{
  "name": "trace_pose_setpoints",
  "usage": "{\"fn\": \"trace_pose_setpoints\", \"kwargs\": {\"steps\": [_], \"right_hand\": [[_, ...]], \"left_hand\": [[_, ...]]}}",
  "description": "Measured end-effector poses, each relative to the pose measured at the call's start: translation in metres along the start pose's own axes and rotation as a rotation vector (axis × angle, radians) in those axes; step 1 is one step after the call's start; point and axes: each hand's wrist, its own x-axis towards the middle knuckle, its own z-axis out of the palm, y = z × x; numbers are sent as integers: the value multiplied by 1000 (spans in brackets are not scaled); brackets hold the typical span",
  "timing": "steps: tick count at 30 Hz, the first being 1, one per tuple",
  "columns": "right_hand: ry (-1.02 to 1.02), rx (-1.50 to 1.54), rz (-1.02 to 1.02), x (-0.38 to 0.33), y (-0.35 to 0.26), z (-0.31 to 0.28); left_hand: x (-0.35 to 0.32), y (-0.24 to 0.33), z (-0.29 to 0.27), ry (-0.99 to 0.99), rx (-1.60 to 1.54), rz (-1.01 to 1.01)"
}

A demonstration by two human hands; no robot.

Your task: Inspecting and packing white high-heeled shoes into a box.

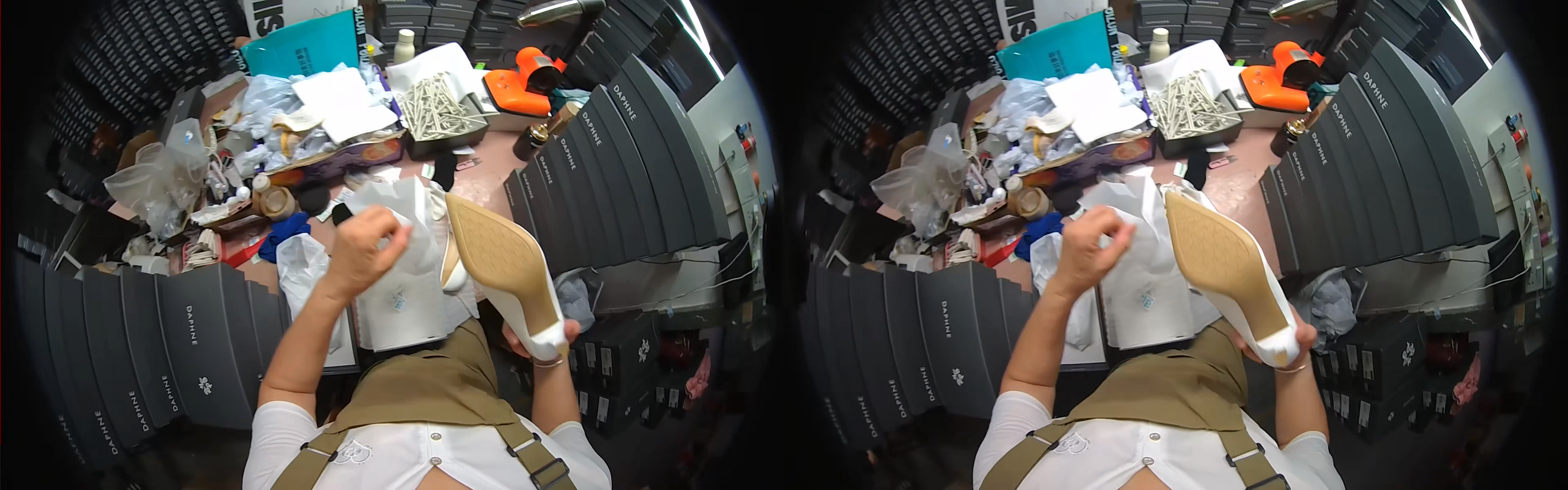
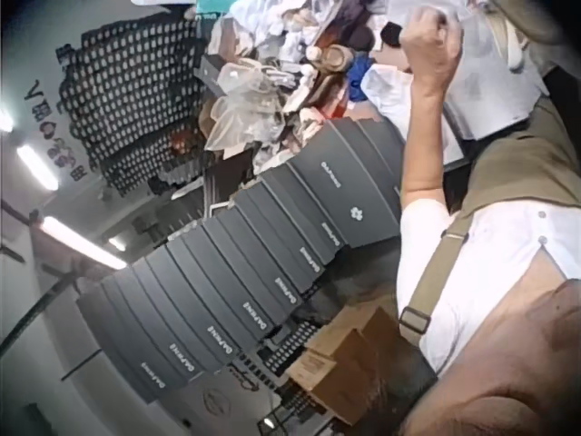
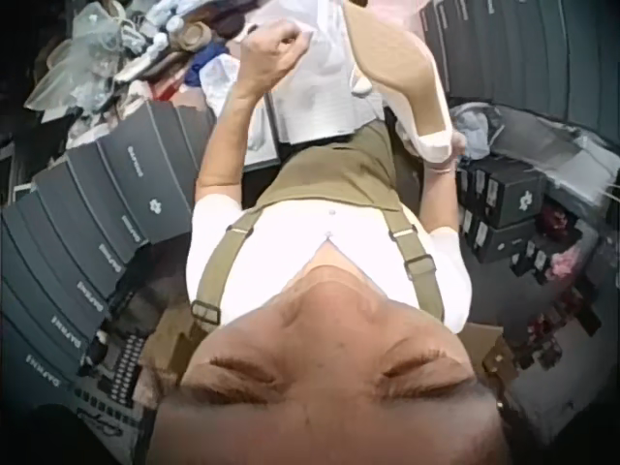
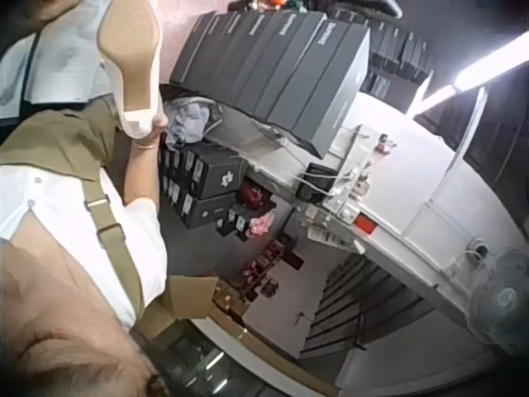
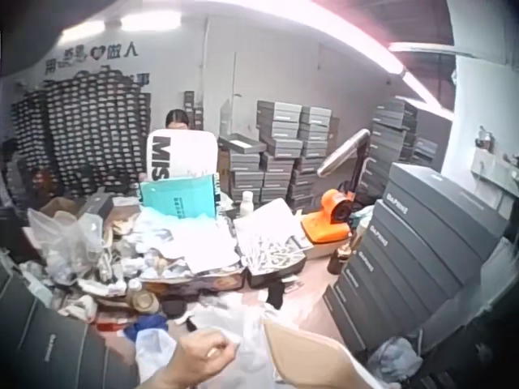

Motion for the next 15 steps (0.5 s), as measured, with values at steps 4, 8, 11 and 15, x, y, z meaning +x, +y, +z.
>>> {"fn": "trace_pose_setpoints", "kwargs": {"steps": [4,8,11,15], "right_hand": [[172,-375,214,-14,-17,28],[129,-963,416,1,-2,28],[91,-1241,431,-8,37,-8],[-32,-1225,524,-21,58,8]], "left_hand": [[-60,24,21,85,-63,39],[-180,5,51,207,-281,-387],[-227,-11,53,112,-176,-764],[-209,-7,56,68,191,-323]]}}
